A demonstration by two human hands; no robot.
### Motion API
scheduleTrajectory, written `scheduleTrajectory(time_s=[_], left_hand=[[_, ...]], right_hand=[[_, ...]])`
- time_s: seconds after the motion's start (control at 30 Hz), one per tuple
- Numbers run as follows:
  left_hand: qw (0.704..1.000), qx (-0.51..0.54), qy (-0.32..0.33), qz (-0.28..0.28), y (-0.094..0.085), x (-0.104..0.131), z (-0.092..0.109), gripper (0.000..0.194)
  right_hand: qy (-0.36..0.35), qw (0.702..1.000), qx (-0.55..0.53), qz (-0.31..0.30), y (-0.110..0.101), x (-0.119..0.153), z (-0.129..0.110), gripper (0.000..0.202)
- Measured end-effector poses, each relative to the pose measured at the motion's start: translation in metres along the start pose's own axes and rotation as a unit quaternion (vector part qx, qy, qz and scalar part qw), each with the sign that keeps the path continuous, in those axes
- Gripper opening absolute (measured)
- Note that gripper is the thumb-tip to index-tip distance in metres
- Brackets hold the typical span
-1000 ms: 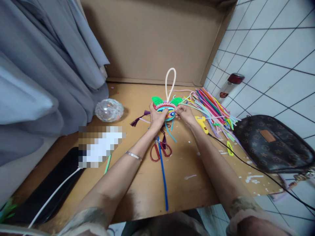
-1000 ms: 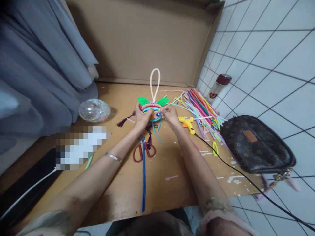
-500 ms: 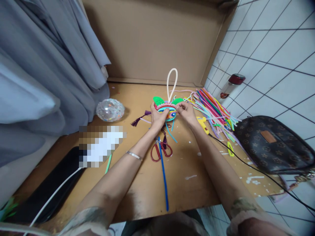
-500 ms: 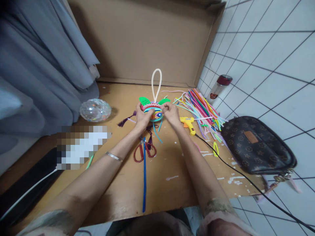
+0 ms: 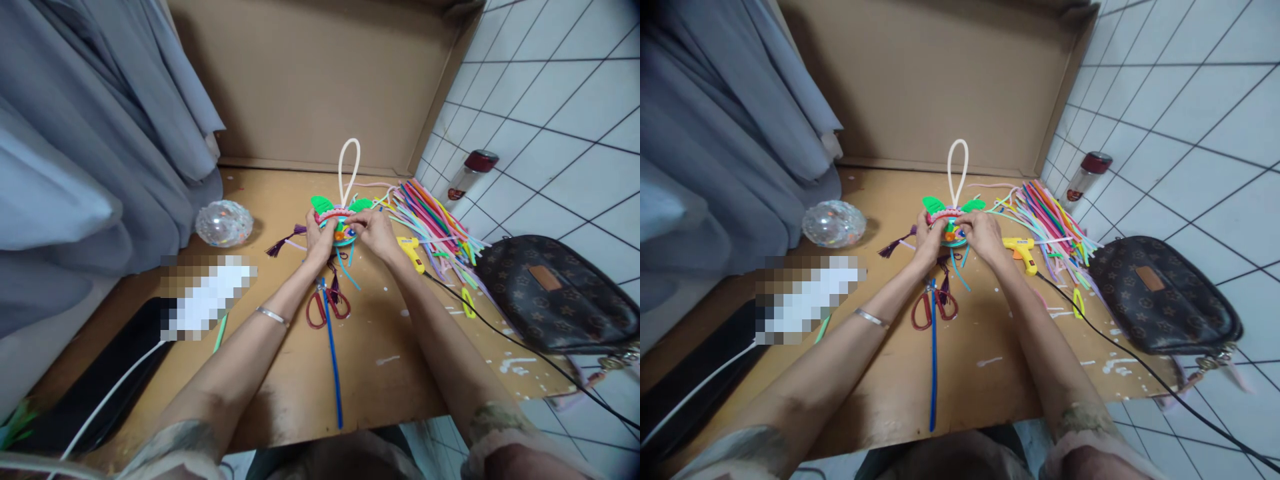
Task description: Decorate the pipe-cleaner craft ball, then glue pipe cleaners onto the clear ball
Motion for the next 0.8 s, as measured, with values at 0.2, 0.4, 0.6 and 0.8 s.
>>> scheduleTrajectory(time_s=[0.2, 0.4, 0.6, 0.8], left_hand=[[1.000, -0.008, -0.024, 0.010, 0.001, 0.000, 0.000, 0.050], [1.000, -0.009, -0.014, 0.015, 0.002, -0.001, -0.001, 0.051], [1.000, -0.011, -0.015, 0.013, 0.001, 0.001, 0.000, 0.052], [1.000, -0.012, -0.007, 0.015, 0.002, 0.000, 0.001, 0.049]], right_hand=[[-0.108, 0.981, 0.157, -0.039, -0.006, 0.004, -0.017, 0.032], [-0.175, 0.959, 0.217, -0.043, -0.005, 0.007, -0.025, 0.034], [-0.204, 0.947, 0.242, -0.047, 0.001, 0.010, -0.023, 0.034], [-0.211, 0.954, 0.213, -0.016, 0.005, 0.014, -0.021, 0.030]])
Point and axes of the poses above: each hand's wrist, its own x-axis away from the middle knuckle, its own y-axis out of the palm, z = x × y, the point moved 4 cm from there along -x, towards the middle knuckle, and after that the axes turned 10 degrees about z, right-handed, at the moved point
